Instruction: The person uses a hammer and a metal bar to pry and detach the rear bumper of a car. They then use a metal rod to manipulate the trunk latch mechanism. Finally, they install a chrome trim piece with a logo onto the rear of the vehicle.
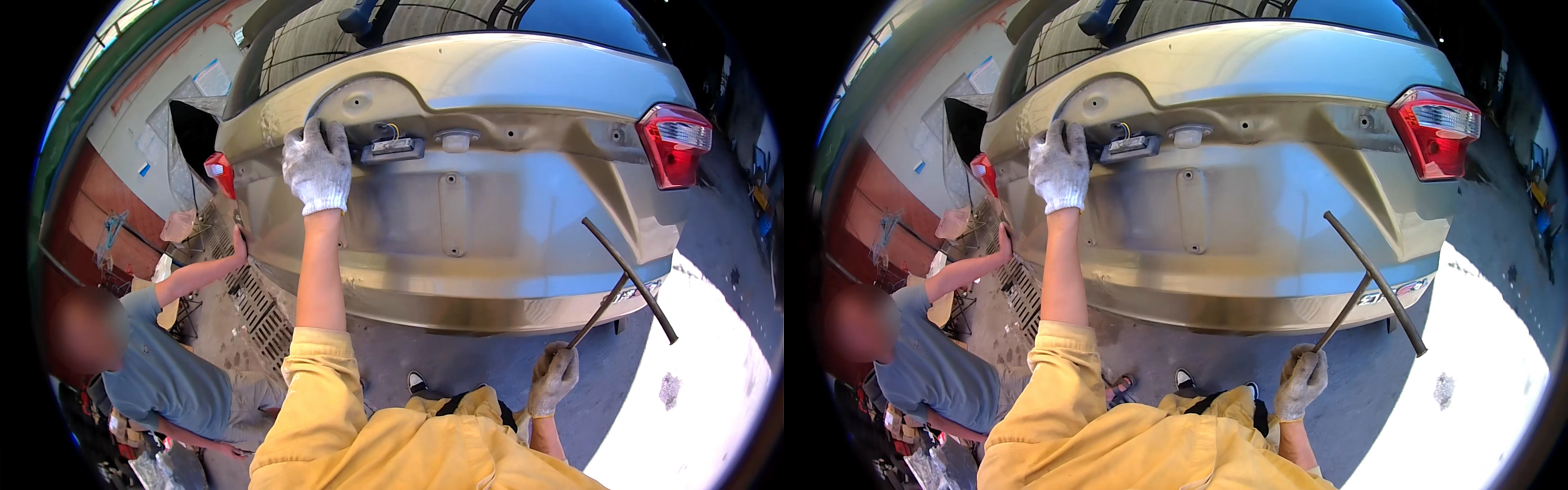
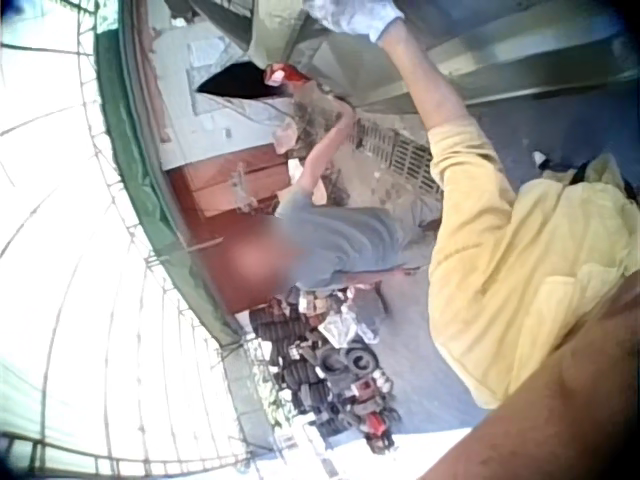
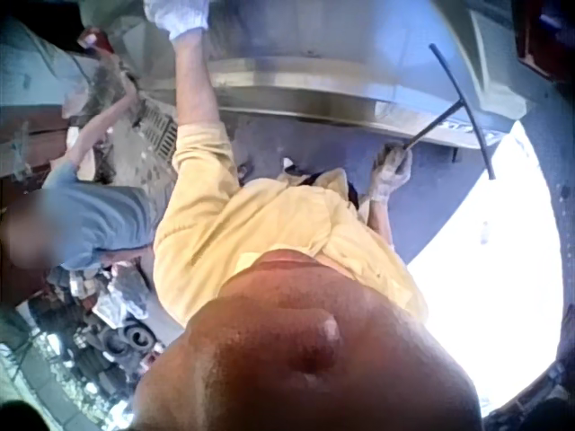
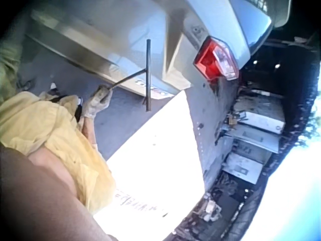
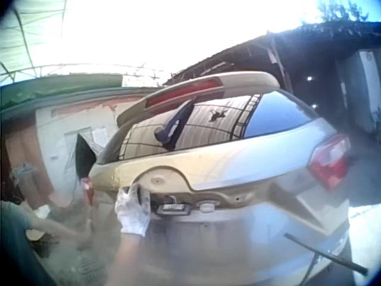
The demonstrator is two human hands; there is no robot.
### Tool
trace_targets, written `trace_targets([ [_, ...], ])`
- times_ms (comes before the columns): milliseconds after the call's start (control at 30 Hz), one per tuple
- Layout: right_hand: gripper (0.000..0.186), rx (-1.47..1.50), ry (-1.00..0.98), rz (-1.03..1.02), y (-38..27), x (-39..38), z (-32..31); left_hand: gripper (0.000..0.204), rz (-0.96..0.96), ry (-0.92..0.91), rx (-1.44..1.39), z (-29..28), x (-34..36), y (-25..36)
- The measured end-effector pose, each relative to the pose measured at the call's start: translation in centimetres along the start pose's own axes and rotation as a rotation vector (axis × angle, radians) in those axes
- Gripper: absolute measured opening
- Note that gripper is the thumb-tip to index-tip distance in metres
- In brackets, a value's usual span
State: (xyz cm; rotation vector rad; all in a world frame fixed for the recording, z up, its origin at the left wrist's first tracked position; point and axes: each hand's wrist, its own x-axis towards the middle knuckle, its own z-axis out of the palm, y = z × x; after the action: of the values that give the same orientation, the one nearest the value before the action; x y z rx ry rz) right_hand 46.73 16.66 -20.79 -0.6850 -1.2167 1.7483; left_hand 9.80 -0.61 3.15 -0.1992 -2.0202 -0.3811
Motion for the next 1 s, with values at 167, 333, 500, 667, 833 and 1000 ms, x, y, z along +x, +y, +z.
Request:
trace_targets([
  [167, 0.038, 0.037, 0.219, 0.008, -1.0, 1.0, -5.6, 0.023, -0.062, 0.104, -0.454, 0.0, -9.7, -3.0],
  [333, 0.036, 0.378, 0.581, 0.173, -2.2, 2.7, -10.9, 0.034, -0.243, -0.019, -0.197, -0.7, -27.3, -8.9],
  [500, 0.027, 0.863, 0.794, 0.548, 4.0, 6.7, -20.8, 0.06, -1.238, -0.4, -0.638, 1.7, -41.3, -22.8],
  [667, 0.033, 0.781, 0.722, 0.822, 12.0, 3.8, -21.8, 0.075, -1.625, -0.601, -1.235, -2.5, -37.8, -15.9],
  [833, 0.032, 0.756, 0.617, 1.007, 13.3, 2.0, -16.5, 0.056, -1.831, -0.635, -1.712, -2.6, -38.5, -9.9],
  [1000, 0.033, 0.734, 0.614, 1.094, 13.9, 2.4, -14.8, 0.065, -1.809, -0.619, -1.797, -2.2, -40.4, -8.2],
])
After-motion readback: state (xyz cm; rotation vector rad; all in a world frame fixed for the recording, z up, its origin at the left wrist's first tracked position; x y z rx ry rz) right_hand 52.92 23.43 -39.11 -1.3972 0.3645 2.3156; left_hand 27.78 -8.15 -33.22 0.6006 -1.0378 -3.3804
